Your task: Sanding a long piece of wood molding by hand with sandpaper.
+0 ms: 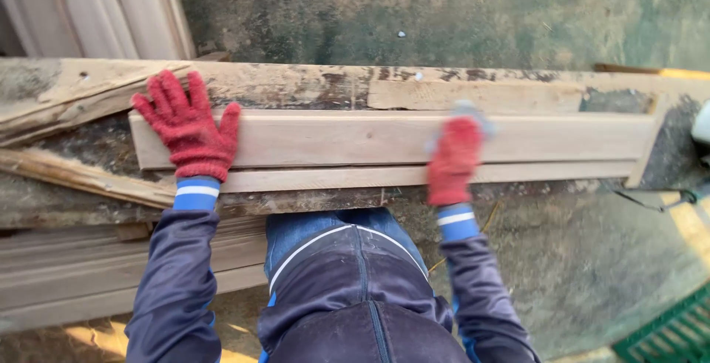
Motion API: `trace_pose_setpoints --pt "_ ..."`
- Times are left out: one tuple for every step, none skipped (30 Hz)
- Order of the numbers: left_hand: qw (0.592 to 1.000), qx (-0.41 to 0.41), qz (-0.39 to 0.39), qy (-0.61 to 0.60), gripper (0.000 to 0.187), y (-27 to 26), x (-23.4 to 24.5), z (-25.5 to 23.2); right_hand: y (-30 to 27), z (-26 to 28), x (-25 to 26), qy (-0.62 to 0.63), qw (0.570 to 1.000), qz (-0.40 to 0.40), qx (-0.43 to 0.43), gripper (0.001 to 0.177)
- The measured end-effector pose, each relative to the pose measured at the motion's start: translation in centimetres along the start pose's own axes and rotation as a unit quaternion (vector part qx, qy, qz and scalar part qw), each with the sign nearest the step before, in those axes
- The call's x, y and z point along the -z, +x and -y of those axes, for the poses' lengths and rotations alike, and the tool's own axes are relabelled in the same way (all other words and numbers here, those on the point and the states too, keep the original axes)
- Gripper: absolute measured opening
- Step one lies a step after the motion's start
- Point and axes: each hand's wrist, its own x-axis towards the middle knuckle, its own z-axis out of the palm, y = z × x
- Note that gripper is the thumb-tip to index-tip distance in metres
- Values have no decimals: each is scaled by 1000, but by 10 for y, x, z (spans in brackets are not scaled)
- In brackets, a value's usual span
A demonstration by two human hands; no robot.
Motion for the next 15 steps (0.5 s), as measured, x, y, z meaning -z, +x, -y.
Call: trace_pose_setpoints --pt "1000 11 0 5 85 0 1 0 4 47 -19 9 1000 6 6 55" --pt "999 -8 -50 5 84 0 1 -1 6 95 -36 77 993 50 67 54" --pt "995 -35 -98 4 85 3 0 -4 4 141 -51 140 978 91 121 54" --pt "995 -32 -96 8 85 1 3 -3 13 169 -63 144 978 93 122 54" --pt "996 -27 -85 4 84 1 5 -4 22 195 -73 129 962 131 201 45" --pt "997 -21 -73 0 83 1 8 -6 32 221 -83 114 938 168 279 37" --pt "997 -17 -74 1 83 1 9 -6 31 207 -86 116 937 169 282 37" --pt "997 -18 -76 0 82 2 10 -6 30 193 -91 137 935 180 274 43" --pt "997 -26 -72 -4 81 1 10 -6 25 180 -93 154 934 192 257 55" --pt "997 -28 -67 -4 81 0 9 -3 35 179 -54 153 935 194 253 55" --pt "997 -27 -75 -10 82 1 7 -4 50 175 -16 270 944 175 78 38" --pt "996 -26 -82 -16 83 1 5 -3 64 173 22 373 910 148 -100 35" --pt "996 -21 -80 -17 83 -1 5 -5 53 110 15 372 910 154 -100 35" --pt "996 -24 -90 -12 82 -3 6 -7 34 49 21 194 972 113 -67 40" --pt "994 -35 -103 -6 82 1 8 -6 6 -7 32 9 998 61 -34 44"
